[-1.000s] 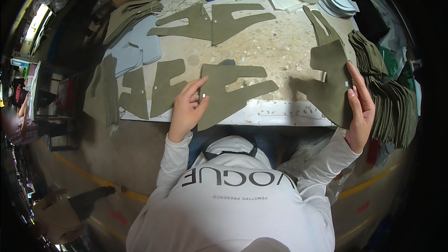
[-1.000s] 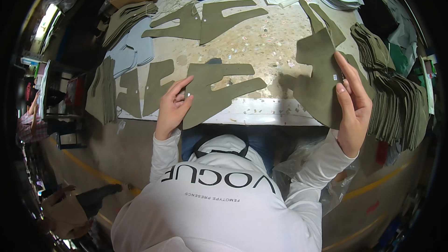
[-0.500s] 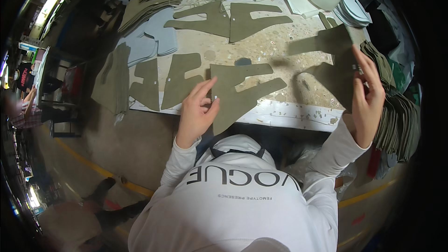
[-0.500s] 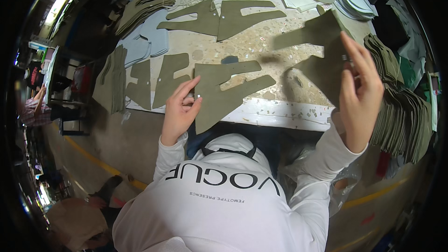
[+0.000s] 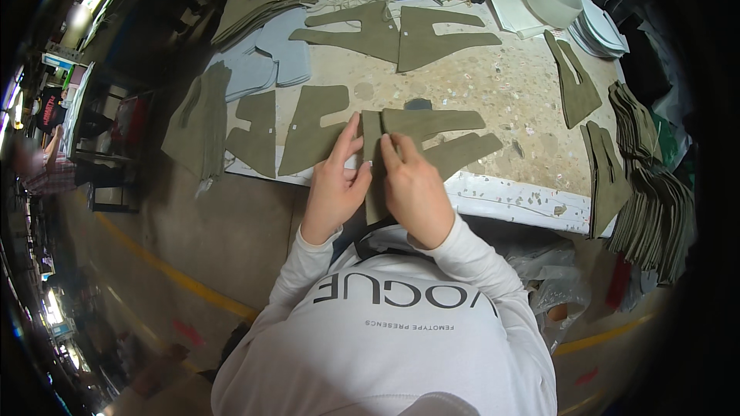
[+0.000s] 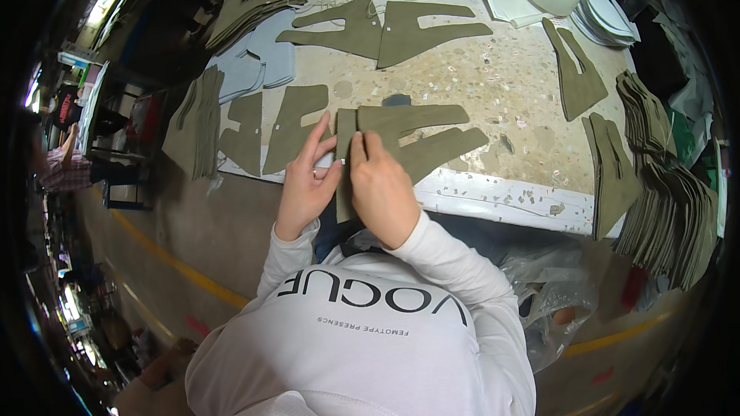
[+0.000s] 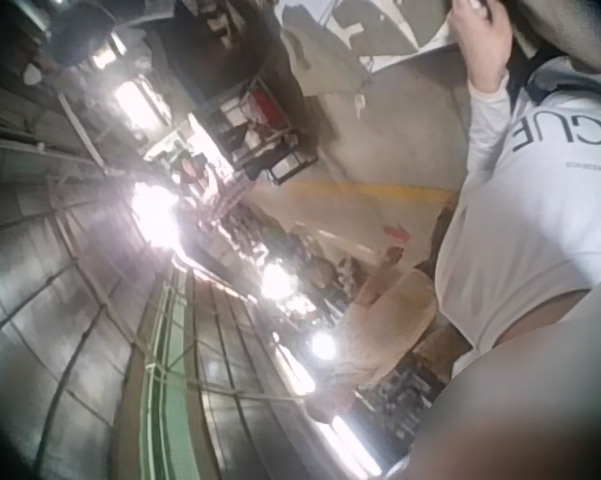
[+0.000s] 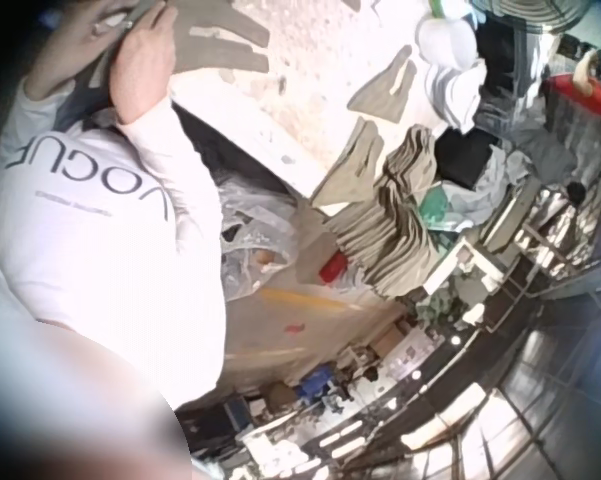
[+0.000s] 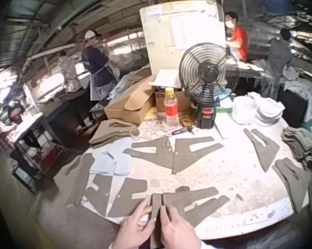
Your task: The person sorts and stacks olive-green fabric pieces on a worktable. They repeatedly pick up pieces, align them, and place them into neat stacks, occasionally moving stacks to the side or into a plastic bag.
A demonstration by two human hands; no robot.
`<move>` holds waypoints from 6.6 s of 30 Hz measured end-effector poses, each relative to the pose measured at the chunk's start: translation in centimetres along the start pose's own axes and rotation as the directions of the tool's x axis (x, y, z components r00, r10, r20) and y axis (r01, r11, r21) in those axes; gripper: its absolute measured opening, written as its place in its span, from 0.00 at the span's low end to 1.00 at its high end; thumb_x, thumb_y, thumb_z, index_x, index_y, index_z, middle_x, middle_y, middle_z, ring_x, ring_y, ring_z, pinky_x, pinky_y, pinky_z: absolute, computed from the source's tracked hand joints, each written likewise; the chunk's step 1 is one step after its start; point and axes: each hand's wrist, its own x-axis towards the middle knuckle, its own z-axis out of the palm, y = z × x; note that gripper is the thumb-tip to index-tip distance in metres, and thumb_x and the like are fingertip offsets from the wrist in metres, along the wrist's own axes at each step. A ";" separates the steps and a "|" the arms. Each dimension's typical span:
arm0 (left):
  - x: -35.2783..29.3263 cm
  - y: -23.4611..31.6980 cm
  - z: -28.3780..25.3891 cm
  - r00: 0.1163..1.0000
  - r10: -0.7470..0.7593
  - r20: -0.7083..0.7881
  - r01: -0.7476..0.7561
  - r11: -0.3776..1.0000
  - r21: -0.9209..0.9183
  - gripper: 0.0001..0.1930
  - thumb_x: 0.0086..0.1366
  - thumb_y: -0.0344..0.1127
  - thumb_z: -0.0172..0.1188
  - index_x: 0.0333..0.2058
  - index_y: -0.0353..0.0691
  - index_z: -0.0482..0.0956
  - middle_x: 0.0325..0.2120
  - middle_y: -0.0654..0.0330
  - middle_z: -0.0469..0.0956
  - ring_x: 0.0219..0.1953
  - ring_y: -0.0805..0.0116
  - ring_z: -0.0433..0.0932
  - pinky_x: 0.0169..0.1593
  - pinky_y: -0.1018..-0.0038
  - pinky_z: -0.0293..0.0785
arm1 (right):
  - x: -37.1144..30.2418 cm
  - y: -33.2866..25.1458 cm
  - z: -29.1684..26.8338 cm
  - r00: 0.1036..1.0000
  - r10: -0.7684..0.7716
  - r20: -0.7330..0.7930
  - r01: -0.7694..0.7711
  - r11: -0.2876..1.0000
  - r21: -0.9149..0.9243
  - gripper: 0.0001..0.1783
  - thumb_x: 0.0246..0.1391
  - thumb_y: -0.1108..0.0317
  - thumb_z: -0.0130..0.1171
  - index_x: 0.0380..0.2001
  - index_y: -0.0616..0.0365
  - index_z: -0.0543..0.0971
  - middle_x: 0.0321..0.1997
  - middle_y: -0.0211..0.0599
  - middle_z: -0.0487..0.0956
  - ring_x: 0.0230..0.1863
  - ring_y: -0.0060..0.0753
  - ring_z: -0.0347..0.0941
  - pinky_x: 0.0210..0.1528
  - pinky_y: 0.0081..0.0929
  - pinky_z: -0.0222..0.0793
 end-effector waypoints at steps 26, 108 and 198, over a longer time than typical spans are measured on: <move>2.6 5.9 -9.4 0.928 0.371 0.046 -0.337 0.777 0.532 0.27 0.57 0.28 0.62 0.57 0.51 0.75 0.58 0.51 0.71 0.51 0.58 0.78 0.48 0.70 0.78 | 0.5 9.8 -2.3 0.884 0.307 -0.354 -0.134 0.889 0.437 0.15 0.60 0.75 0.52 0.47 0.55 0.82 0.43 0.29 0.79 0.35 0.16 0.70 0.30 0.13 0.62; 6.4 0.8 1.2 0.863 0.398 0.309 -0.502 0.742 0.445 0.21 0.58 0.34 0.64 0.51 0.41 0.77 0.57 0.50 0.72 0.60 0.49 0.71 0.61 0.62 0.68 | -10.3 10.4 -5.8 0.957 0.031 -0.288 -0.059 0.994 -0.088 0.29 0.36 0.82 0.59 0.47 0.53 0.82 0.53 0.43 0.77 0.58 0.48 0.73 0.54 0.39 0.70; 5.0 2.3 -8.2 0.903 -0.053 -0.427 -0.117 0.925 -0.362 0.29 0.65 0.23 0.58 0.64 0.41 0.61 0.51 0.55 0.74 0.45 0.78 0.76 0.42 0.85 0.73 | -7.9 10.5 -8.4 0.667 0.703 -0.247 -0.261 0.531 0.806 0.26 0.56 0.79 0.59 0.59 0.61 0.73 0.40 0.22 0.72 0.30 0.10 0.64 0.34 0.10 0.64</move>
